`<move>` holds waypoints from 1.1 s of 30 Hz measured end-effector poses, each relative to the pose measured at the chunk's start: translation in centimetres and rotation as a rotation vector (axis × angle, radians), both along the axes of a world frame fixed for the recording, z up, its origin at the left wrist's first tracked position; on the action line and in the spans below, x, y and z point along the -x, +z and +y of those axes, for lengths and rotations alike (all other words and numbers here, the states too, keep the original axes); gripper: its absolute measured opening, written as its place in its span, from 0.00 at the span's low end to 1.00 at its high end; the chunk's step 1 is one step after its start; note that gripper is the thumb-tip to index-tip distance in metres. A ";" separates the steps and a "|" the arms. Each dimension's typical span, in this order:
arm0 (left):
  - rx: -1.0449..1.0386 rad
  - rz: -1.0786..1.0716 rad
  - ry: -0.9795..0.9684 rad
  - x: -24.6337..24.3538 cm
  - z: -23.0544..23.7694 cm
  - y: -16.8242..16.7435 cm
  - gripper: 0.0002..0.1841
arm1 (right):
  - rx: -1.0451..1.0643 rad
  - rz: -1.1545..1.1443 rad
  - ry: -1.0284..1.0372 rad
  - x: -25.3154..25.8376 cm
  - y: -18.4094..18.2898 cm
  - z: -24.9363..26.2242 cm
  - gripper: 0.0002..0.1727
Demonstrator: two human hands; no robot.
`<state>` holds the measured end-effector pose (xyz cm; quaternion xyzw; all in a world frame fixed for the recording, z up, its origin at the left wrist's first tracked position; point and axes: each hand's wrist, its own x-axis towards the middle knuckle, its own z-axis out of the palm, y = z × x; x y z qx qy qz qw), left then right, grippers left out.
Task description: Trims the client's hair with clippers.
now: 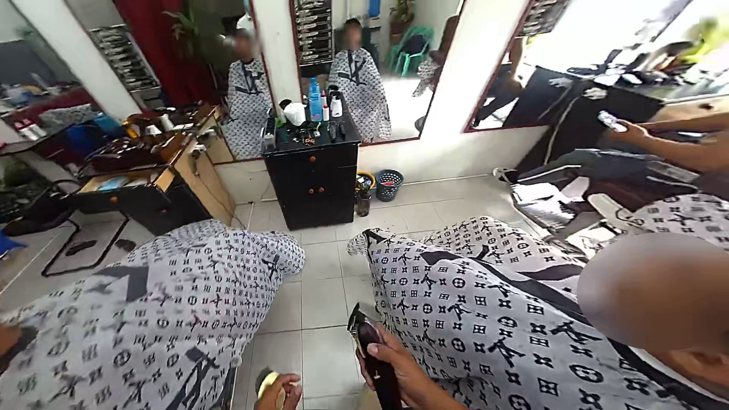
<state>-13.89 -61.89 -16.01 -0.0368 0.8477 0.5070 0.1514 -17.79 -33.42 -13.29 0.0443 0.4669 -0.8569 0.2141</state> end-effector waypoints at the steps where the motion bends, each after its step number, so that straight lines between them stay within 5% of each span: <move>1: 0.008 0.039 -0.064 2.8 0.1 0.6 0.17 | 0.021 0.020 -0.063 0.6 -0.2 0.6 0.33; 4: -0.042 0.059 -0.220 10.7 2.2 1.1 0.15 | 0.009 0.070 -0.253 2.2 -1.3 2.8 0.39; 8: -0.386 -0.132 -0.272 18.6 9.8 4.1 0.15 | -0.132 0.035 -0.489 3.0 -1.3 6.2 0.40; 11: -0.490 -0.193 -0.533 22.8 15.8 6.2 0.13 | -0.195 0.043 -0.657 3.2 -0.5 8.1 0.43; 17: -0.331 -0.109 -1.167 27.8 26.1 4.9 0.15 | -0.290 -0.079 -0.993 0.4 2.4 9.1 0.48; 20: -0.222 -0.248 -1.545 29.9 31.3 3.5 0.18 | -0.303 -0.112 -1.260 -0.2 2.0 7.2 0.46; 23: -0.398 -0.381 -1.561 29.1 36.8 5.2 0.30 | -0.301 -0.170 -1.571 1.0 2.2 5.1 0.42; 26: -0.631 -0.142 -1.548 26.5 41.8 7.4 0.32 | -0.265 -0.208 -1.832 2.7 2.7 3.7 0.34; 30: -0.378 0.316 -2.439 22.4 48.2 12.7 0.21 | -0.186 -0.143 -2.120 2.8 2.7 2.6 0.33; 33: -0.620 0.188 -2.598 18.9 50.8 15.2 0.14 | -0.122 -0.027 -2.255 1.9 2.8 1.5 0.38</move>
